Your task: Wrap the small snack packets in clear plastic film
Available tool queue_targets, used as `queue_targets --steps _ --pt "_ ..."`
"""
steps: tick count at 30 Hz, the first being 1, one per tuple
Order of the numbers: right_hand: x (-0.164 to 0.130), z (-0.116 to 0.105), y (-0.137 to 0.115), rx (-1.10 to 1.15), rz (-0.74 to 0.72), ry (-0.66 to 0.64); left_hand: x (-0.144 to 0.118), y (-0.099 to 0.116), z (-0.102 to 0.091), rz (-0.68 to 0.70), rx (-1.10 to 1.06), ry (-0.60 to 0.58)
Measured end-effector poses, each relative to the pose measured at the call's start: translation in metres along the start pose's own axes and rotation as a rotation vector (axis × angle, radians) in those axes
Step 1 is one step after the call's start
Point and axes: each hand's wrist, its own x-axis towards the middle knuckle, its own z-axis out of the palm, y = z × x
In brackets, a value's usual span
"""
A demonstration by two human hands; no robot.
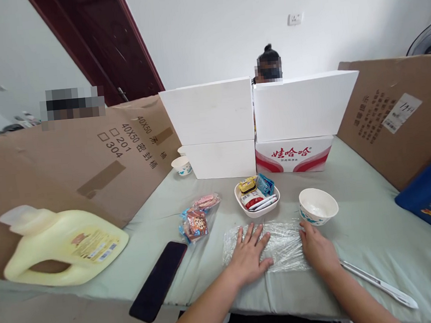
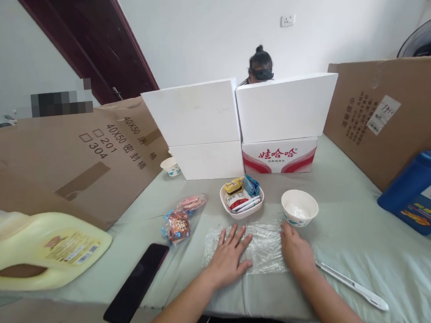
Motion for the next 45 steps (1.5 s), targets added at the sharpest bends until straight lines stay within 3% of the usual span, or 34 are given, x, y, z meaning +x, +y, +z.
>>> queue_targets --steps 4,7,9,11,13,16,20,23,26,28,33,39,45 --pt "-0.002 -0.013 -0.006 -0.071 -0.038 0.008 0.0 0.002 -0.001 -0.005 0.004 -0.014" --pt "-0.005 -0.018 -0.027 0.003 -0.309 0.038 0.002 0.005 0.001 -0.01 0.018 -0.01" --pt "-0.005 -0.014 -0.041 0.074 -0.536 -0.048 0.003 0.006 0.001 -0.015 0.028 0.001" --pt "-0.005 -0.006 -0.047 0.096 -0.614 -0.163 0.002 0.004 0.001 -0.019 0.038 0.007" --pt "-0.005 0.005 -0.041 0.07 -0.519 -0.215 -0.002 -0.004 -0.001 -0.045 0.057 0.006" --pt "-0.01 0.015 -0.02 0.019 -0.343 -0.166 -0.014 -0.025 -0.004 -0.173 0.104 0.037" --pt "-0.027 0.011 0.004 0.017 -0.302 -0.059 -0.039 -0.046 -0.009 -0.274 0.132 0.179" --pt "-0.045 -0.003 0.017 0.084 -0.449 -0.043 -0.059 -0.044 -0.016 -0.12 0.076 0.268" --pt "-0.067 -0.016 0.03 0.158 -0.563 -0.139 -0.078 -0.036 -0.024 0.09 -0.033 0.181" --pt "-0.081 -0.021 0.04 0.173 -0.554 -0.172 -0.089 -0.034 -0.028 0.144 -0.079 0.133" --pt "-0.101 -0.024 0.052 0.187 -0.559 -0.116 -0.103 -0.038 -0.026 0.199 -0.103 0.191" --pt "-0.099 -0.036 0.04 0.263 -0.571 -0.047 -0.099 -0.034 -0.029 0.223 -0.143 0.226" --pt "-0.096 -0.048 0.033 0.365 -0.574 -0.129 -0.096 -0.029 -0.036 0.156 -0.241 0.256"
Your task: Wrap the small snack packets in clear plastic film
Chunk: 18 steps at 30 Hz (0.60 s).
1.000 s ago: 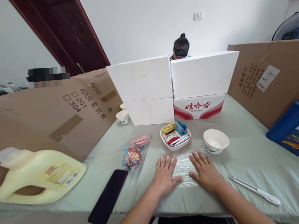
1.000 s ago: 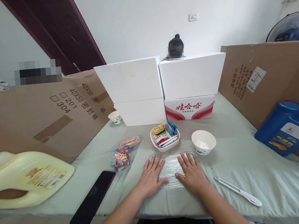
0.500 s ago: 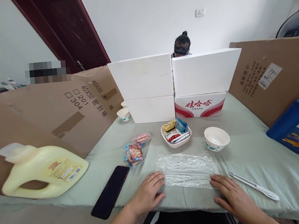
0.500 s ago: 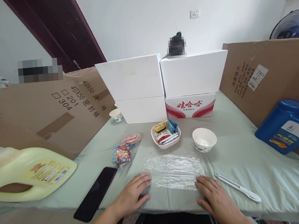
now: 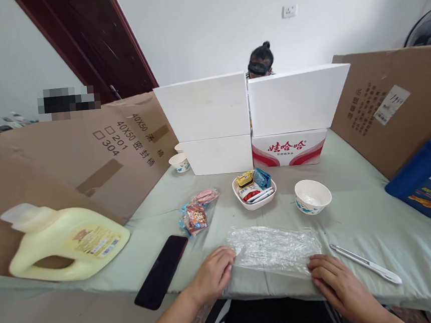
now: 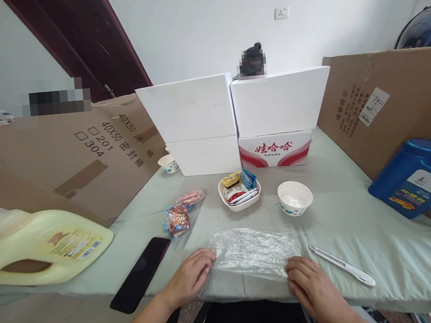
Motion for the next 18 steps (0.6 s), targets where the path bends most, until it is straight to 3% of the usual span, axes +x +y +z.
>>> queue_targets --steps 5,10,14,18 --pt "0.013 0.006 0.007 0.121 0.228 0.049 0.017 -0.01 0.012 -0.199 0.105 0.087" --pt "0.042 0.021 0.023 0.035 0.485 0.122 0.047 -0.02 0.027 -0.381 0.23 0.133" --pt "0.062 0.029 0.031 -0.206 0.602 0.073 0.064 -0.019 0.034 -0.481 0.375 0.021" --pt "0.062 0.038 0.037 -0.384 0.541 0.017 0.071 -0.015 0.039 -0.524 0.521 -0.096"
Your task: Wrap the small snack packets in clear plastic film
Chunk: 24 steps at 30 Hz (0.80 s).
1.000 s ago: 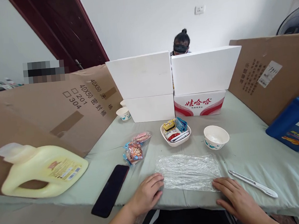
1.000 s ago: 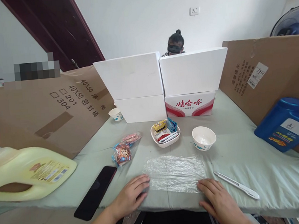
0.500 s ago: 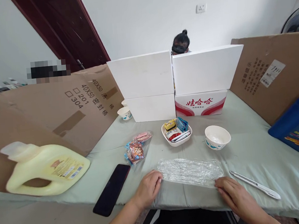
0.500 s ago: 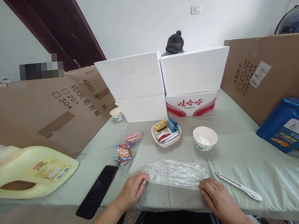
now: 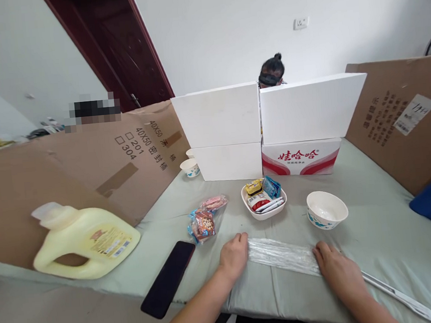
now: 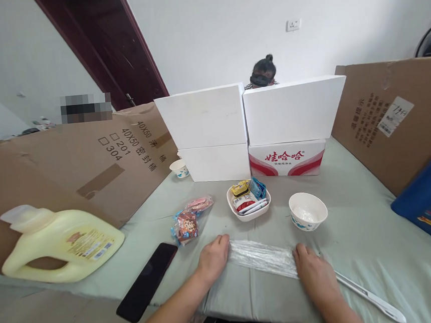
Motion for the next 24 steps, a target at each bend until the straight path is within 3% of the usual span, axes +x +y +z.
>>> queue_targets --steps 4,7,10,12,14,18,21,24 --pt "-0.007 0.001 0.007 -0.035 -0.037 0.128 0.0 0.005 -0.006 -0.009 0.029 0.016" --pt "-0.009 -0.011 0.001 -0.049 -0.106 0.323 -0.004 0.013 -0.016 0.005 0.008 0.202" --pt "-0.007 -0.021 -0.025 0.007 -0.27 0.41 -0.01 0.028 -0.018 0.16 -0.101 0.359" --pt "-0.005 -0.018 -0.046 0.048 -0.443 0.346 -0.013 0.038 -0.012 0.324 -0.19 0.292" --pt "-0.003 -0.008 -0.058 0.061 -0.564 0.225 -0.014 0.042 -0.002 0.415 -0.207 0.134" --pt "-0.011 0.017 -0.041 0.037 -0.453 0.078 -0.014 0.037 0.013 0.318 -0.125 -0.1" --pt "-0.029 0.026 -0.013 0.0 -0.345 0.175 -0.016 0.031 0.013 0.235 -0.14 -0.135" --pt "-0.044 0.028 0.004 -0.015 -0.342 0.31 -0.019 0.03 0.008 0.223 -0.184 -0.151"
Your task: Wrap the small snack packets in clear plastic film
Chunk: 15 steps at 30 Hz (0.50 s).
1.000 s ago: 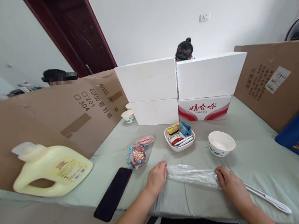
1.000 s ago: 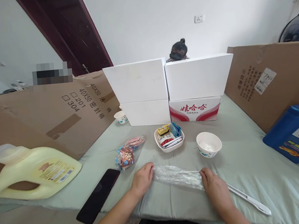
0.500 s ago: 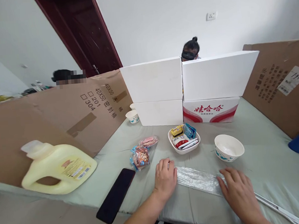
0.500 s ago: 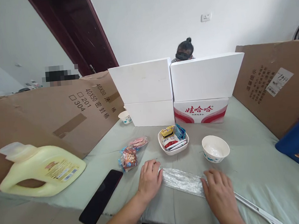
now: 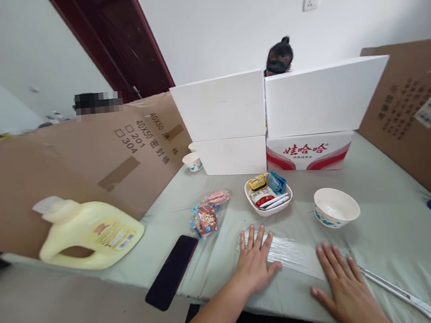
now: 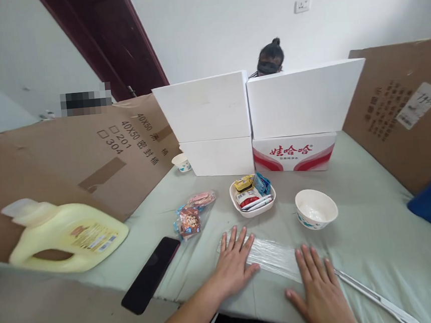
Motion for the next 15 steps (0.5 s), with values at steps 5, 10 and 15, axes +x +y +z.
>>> queue_targets --steps 5,10,15 --pt "-0.003 0.001 0.0 0.001 -0.032 0.091 0.0 0.003 -0.006 0.0 -0.053 -0.046" --pt "0.002 0.003 -0.001 -0.018 -0.054 0.131 0.0 0.001 -0.003 -0.006 -0.049 -0.046" --pt "-0.021 0.006 -0.003 -0.05 -0.07 0.13 -0.001 -0.001 0.001 0.052 -0.005 0.075"
